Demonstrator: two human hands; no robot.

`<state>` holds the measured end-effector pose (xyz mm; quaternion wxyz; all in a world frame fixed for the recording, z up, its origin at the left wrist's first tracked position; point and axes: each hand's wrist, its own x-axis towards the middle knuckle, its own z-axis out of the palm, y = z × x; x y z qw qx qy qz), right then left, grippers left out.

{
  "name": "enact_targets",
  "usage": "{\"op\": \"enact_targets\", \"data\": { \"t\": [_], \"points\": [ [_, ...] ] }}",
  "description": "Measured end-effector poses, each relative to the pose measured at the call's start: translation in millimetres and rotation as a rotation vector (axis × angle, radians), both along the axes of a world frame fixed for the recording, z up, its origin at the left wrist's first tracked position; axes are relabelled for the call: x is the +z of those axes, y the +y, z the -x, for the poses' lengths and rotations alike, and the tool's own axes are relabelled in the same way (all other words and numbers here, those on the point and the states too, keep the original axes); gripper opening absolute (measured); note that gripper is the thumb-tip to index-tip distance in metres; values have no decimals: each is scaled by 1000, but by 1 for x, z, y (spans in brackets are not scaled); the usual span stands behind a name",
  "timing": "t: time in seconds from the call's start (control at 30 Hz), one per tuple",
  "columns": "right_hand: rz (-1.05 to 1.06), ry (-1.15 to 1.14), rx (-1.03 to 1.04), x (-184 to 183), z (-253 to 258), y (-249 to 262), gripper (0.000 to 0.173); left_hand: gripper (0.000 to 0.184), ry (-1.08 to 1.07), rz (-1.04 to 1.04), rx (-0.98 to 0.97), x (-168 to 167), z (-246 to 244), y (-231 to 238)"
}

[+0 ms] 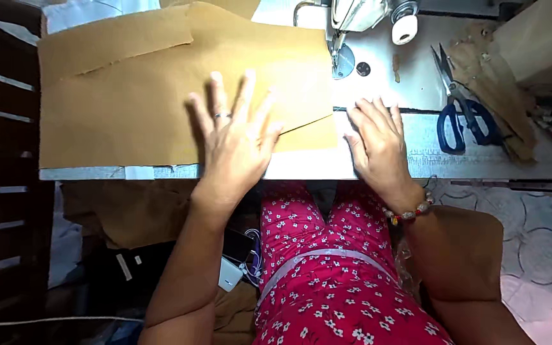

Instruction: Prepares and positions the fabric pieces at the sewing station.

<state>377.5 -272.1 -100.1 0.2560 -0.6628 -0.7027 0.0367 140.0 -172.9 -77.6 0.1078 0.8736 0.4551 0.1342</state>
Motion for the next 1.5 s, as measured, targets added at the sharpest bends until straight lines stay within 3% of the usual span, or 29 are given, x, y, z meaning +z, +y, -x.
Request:
{"op": "enact_targets", "data": {
  "t": [0.07, 0.17, 0.47, 0.7, 0.93, 1.1, 1.37, 1.5],
  "points": [
    [-61, 49, 73, -1, 10, -7, 35, 50, -62, -9, -140, -4, -21, 8],
    [-106, 67, 106, -13, 18, -7, 31, 52, 17, 41, -241, -11, -41, 20],
    [-133, 102, 88, -22, 19, -7, 31, 51, 55, 100, -210, -17, -47, 23],
    [-156, 346, 92, -4, -2, -12, 26, 49, 39, 81, -269, -21, -37, 17],
    [-126, 248, 69, -12, 3, -10, 27, 49, 22, 78, -284, -22, -35, 15],
    [-9, 91, 46, -10, 8, -3, 39, 48, -10, 53, -294, -25, -33, 12],
    [-45, 14, 30, -17, 11, 0, 40, 45, -123, 55, -290, -13, -45, 25],
    [-36, 23, 22, -17, 12, 1, 41, 59, 36, 184, -149, 2, -72, 49]
  ]
}}
